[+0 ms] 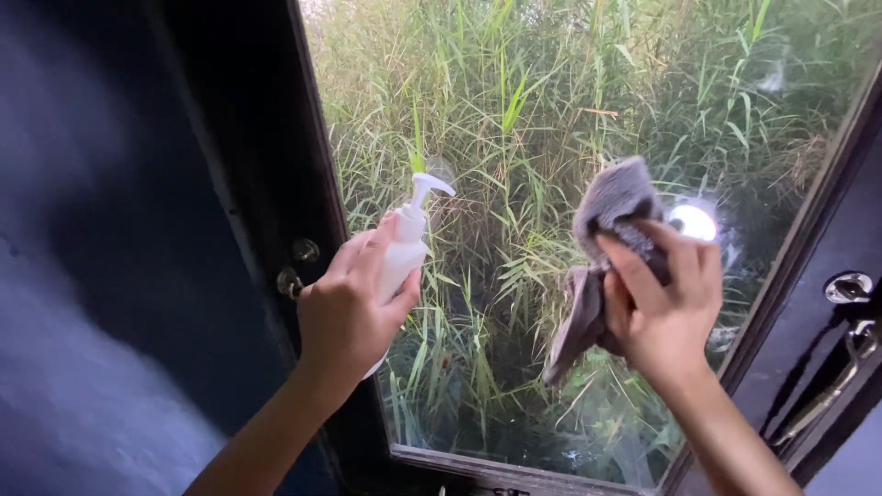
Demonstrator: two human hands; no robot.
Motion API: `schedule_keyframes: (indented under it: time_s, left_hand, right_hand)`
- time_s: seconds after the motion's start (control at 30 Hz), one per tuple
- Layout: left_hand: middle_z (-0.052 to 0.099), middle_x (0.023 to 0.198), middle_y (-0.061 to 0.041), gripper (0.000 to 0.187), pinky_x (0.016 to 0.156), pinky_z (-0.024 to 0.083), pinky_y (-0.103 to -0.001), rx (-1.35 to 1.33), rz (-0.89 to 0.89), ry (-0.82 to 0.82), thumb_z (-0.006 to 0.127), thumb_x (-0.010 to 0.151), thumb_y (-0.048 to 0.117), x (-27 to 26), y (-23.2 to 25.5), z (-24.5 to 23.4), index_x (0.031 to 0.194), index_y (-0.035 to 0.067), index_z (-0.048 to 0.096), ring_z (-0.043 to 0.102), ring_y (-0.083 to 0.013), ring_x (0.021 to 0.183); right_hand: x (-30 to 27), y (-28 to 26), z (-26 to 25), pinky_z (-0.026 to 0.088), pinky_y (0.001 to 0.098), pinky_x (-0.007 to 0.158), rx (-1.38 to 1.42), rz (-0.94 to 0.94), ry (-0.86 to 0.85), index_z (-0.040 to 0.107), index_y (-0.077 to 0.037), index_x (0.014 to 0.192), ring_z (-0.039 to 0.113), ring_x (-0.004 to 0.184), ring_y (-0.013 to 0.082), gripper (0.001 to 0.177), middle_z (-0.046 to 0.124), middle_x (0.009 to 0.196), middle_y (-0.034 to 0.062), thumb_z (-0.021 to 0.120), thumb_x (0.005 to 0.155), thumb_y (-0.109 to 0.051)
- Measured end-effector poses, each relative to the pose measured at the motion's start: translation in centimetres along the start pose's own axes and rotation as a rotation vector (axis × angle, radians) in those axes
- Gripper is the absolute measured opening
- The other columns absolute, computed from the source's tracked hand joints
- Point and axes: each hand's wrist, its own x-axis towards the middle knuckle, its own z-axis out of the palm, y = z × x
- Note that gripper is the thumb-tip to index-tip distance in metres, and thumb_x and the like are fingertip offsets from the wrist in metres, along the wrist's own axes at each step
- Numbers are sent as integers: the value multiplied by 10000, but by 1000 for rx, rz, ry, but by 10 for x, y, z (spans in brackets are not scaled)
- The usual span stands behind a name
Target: The recorder is wiping a window pane with a cloth and moisturizing lotion.
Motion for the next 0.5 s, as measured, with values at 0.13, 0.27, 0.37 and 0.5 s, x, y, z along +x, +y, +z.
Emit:
schedule_keyframes:
  time_s: [0.13,0.27,0.37,0.5]
  left_hand:
    - [722,1194,-130,630,737,603,-418,-63,-35,8,811,808,276,-15,-2,-19,1385,112,616,746,-307,905]
    - [705,1225,-185,688,787,616,-400,-161,-55,37,839,802,264,-59,-5,-37,1401,48,578,750,-312,974]
    - [725,1230,-184,688,877,618,-396,-307,-217,55,842,785,275,-102,-9,-36,1393,53,606,771,-304,1051]
    - [737,1210,-177,691,919,620,-388,-409,-225,97,829,768,300,-163,-52,-12,1376,58,609,778,-288,1066]
  right_hand:
    - [18,-7,3,498,404,911,-72,71,84,751,-151,1259,546,1126,306,391,620,1316,124,748,881,-51]
    - [77,-46,17,543,397,770,-190,502,-388,690,-103,1207,608,945,259,241,644,1138,123,640,972,-122]
    - [76,-93,34,566,355,627,-118,348,-639,628,-98,1108,676,807,224,173,658,1035,95,608,970,-202]
    - [111,-118,39,539,313,653,20,-610,34,597,-159,1108,665,859,184,267,643,1131,28,688,861,-204]
